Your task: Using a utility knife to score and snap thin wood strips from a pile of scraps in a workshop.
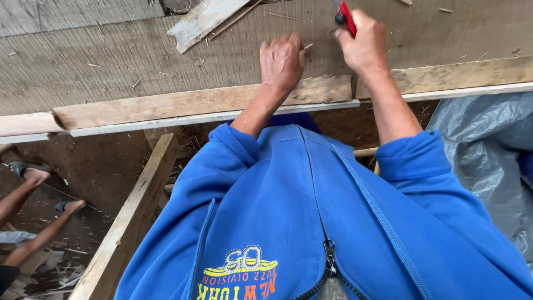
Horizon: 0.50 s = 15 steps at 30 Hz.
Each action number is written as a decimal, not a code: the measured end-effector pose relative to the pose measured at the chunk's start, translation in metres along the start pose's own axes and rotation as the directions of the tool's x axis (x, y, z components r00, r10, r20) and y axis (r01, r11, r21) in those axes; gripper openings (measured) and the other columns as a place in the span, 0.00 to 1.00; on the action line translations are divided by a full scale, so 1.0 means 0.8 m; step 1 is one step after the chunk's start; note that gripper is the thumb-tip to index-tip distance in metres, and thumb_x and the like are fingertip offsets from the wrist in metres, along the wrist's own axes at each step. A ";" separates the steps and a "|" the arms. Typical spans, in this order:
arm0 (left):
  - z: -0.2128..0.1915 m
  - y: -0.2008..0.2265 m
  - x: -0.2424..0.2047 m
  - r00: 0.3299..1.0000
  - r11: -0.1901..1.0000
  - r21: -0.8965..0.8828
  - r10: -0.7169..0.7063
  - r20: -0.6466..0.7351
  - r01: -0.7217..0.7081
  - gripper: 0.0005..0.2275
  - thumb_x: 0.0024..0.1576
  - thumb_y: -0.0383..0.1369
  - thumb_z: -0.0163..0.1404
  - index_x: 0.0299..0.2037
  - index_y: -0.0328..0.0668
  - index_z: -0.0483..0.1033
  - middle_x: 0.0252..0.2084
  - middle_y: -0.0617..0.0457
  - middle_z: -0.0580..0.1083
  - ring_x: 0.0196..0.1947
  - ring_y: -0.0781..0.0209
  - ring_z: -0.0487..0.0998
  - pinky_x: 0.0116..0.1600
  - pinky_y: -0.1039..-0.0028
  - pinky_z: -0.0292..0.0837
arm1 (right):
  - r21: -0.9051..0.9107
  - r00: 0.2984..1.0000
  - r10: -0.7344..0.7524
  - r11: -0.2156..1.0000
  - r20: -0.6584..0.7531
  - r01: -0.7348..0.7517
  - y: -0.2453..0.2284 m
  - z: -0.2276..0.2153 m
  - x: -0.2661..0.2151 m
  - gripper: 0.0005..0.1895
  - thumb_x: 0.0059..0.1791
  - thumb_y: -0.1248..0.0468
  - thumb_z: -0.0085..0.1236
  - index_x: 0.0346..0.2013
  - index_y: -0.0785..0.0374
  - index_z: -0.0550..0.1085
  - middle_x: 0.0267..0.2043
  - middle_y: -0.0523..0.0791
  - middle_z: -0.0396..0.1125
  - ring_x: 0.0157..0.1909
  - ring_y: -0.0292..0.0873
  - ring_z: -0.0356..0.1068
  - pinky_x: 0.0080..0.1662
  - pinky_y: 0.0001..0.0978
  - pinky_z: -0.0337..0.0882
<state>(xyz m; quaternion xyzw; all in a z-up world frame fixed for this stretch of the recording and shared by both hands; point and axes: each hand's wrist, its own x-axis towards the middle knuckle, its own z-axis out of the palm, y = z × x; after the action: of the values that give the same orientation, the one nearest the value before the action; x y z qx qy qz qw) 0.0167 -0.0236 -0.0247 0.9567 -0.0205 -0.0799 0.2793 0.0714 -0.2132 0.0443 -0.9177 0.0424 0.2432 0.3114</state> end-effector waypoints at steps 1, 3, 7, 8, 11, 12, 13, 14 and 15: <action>-0.017 0.005 0.003 1.000 1.000 0.001 0.003 -0.005 -0.003 0.06 0.49 0.34 0.56 0.29 0.49 0.71 0.30 0.52 0.76 0.31 0.46 0.76 0.39 0.55 0.65 | 0.000 1.000 -0.004 1.000 -0.005 0.004 -0.007 0.002 -0.006 0.07 0.56 0.66 0.64 0.45 0.65 0.74 0.35 0.46 0.69 0.32 0.40 0.68 0.34 0.34 0.74; -0.049 0.018 0.005 0.967 0.958 -0.239 -0.100 0.234 0.157 0.06 0.55 0.36 0.59 0.31 0.50 0.75 0.24 0.50 0.80 0.22 0.48 0.80 0.27 0.56 0.73 | 0.536 0.983 0.086 0.829 0.162 -0.160 -0.017 0.005 -0.024 0.10 0.52 0.71 0.61 0.48 0.62 0.78 0.40 0.43 0.74 0.37 0.35 0.73 0.40 0.24 0.81; -0.093 0.021 -0.003 0.946 0.855 -0.456 -0.112 0.303 0.247 0.04 0.54 0.38 0.58 0.32 0.55 0.78 0.28 0.58 0.81 0.30 0.55 0.80 0.36 0.63 0.68 | 0.661 0.956 0.145 0.696 0.253 -0.280 -0.037 0.000 -0.049 0.02 0.52 0.70 0.62 0.40 0.64 0.77 0.31 0.43 0.72 0.28 0.35 0.72 0.35 0.23 0.78; -0.101 0.020 -0.005 0.943 0.839 -0.483 -0.097 0.319 0.250 0.03 0.53 0.37 0.59 0.32 0.54 0.79 0.28 0.59 0.81 0.30 0.59 0.80 0.36 0.65 0.69 | 0.690 0.952 0.105 0.667 0.288 -0.282 -0.039 -0.003 -0.053 0.02 0.52 0.70 0.62 0.38 0.65 0.77 0.32 0.45 0.72 0.27 0.36 0.71 0.33 0.24 0.76; -0.126 0.020 -0.012 0.936 0.822 -0.519 -0.045 0.350 0.234 0.02 0.53 0.34 0.60 0.32 0.53 0.80 0.28 0.61 0.81 0.29 0.63 0.79 0.35 0.68 0.68 | 0.718 0.941 0.034 0.637 0.338 -0.281 -0.058 -0.013 -0.065 0.03 0.52 0.70 0.62 0.34 0.65 0.75 0.31 0.47 0.72 0.27 0.37 0.70 0.33 0.23 0.76; -0.135 0.020 -0.016 0.930 0.819 -0.530 -0.009 0.369 0.218 0.02 0.54 0.33 0.59 0.33 0.52 0.80 0.28 0.60 0.80 0.29 0.64 0.78 0.34 0.69 0.68 | 0.717 0.934 0.007 0.639 0.357 -0.279 -0.065 -0.017 -0.070 0.05 0.53 0.70 0.62 0.33 0.65 0.75 0.31 0.46 0.71 0.27 0.37 0.70 0.33 0.22 0.77; -0.137 0.018 -0.021 0.930 0.821 -0.528 -0.010 0.368 0.218 0.02 0.54 0.33 0.59 0.33 0.52 0.80 0.28 0.60 0.80 0.29 0.64 0.78 0.34 0.69 0.68 | 0.719 0.934 0.005 0.637 0.357 -0.278 -0.066 -0.015 -0.073 0.05 0.53 0.70 0.62 0.33 0.65 0.75 0.31 0.46 0.71 0.27 0.37 0.70 0.33 0.22 0.77; -0.140 0.017 -0.025 0.936 0.782 -0.583 0.000 0.353 0.220 0.02 0.54 0.32 0.60 0.34 0.50 0.80 0.29 0.61 0.81 0.30 0.67 0.79 0.35 0.72 0.70 | 0.718 0.924 0.018 0.624 0.382 -0.309 -0.068 -0.014 -0.074 0.05 0.52 0.69 0.61 0.33 0.65 0.75 0.31 0.47 0.71 0.26 0.37 0.71 0.32 0.22 0.76; -0.143 0.014 -0.029 0.941 0.739 -0.636 0.009 0.337 0.221 0.03 0.54 0.31 0.61 0.35 0.49 0.81 0.30 0.61 0.81 0.31 0.69 0.80 0.37 0.74 0.73 | 0.716 0.913 0.030 0.610 0.407 -0.339 -0.069 -0.012 -0.074 0.05 0.52 0.69 0.61 0.32 0.64 0.74 0.31 0.47 0.71 0.25 0.38 0.72 0.30 0.22 0.76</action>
<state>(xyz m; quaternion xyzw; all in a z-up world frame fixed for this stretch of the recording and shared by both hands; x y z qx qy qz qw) 0.0129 0.0296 0.0801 0.7675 0.0199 -0.2511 0.5895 0.0359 -0.1790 0.1096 -0.6247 0.1816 0.3936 0.6495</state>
